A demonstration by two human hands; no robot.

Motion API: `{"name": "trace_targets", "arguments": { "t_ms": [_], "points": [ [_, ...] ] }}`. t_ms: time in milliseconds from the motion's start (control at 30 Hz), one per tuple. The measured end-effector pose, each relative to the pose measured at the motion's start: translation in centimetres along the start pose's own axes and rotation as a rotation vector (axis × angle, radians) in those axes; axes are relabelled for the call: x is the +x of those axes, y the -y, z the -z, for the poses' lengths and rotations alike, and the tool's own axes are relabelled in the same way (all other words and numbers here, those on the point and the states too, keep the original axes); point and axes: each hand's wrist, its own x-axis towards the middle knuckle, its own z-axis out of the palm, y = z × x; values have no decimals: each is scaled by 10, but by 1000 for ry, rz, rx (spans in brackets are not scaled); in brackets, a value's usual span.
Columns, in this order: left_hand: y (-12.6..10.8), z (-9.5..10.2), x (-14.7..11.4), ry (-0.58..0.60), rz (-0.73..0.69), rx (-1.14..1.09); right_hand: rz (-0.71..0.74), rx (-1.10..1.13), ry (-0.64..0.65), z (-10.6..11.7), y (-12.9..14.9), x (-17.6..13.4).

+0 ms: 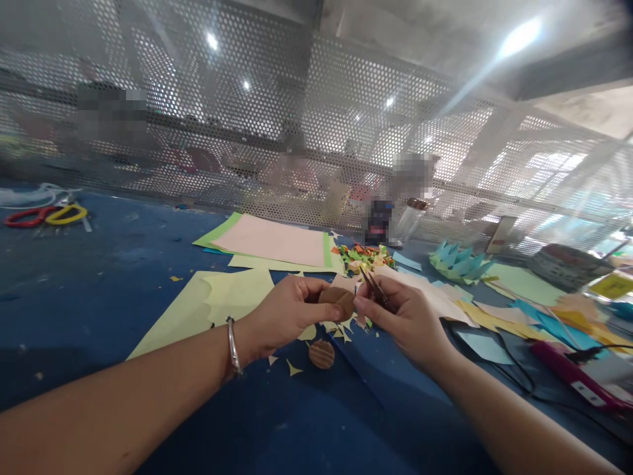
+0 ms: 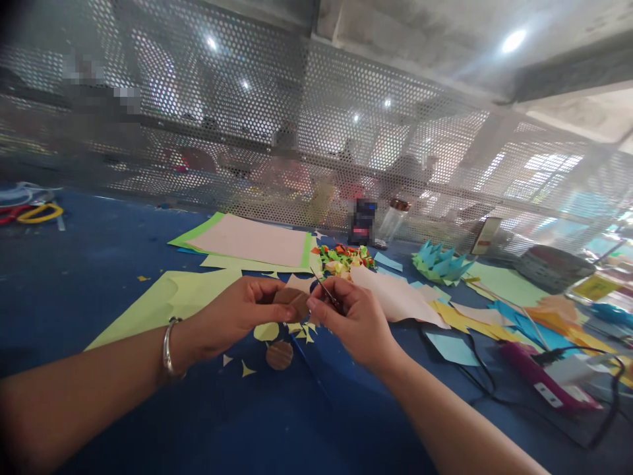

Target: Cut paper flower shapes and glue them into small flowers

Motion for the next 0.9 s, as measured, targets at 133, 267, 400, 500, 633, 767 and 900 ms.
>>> {"name": "trace_targets", "arguments": {
  "t_ms": [133,267,400,500,633,767,900],
  "points": [
    [-4,-2,-1,-19,-48,-29,22,3,-23,2,3,-2],
    [-5,0,-1,-67,-80,26,23,2,36,5,1,-3],
    [-3,4,0,-156,-88,99,-11,-22,105,5,-1,-3],
    [-1,8,2,-161,-100,112,-66,-4,140,4,-1,-2],
    [3,11,3,-147,-136,72,-178,114,159,3,1,0],
    [2,10,3,-165,-186,97,-235,183,182,2,1,0],
    [-1,5,1,-95,-153,94,-226,193,195,3,0,-1]
  ]
}}
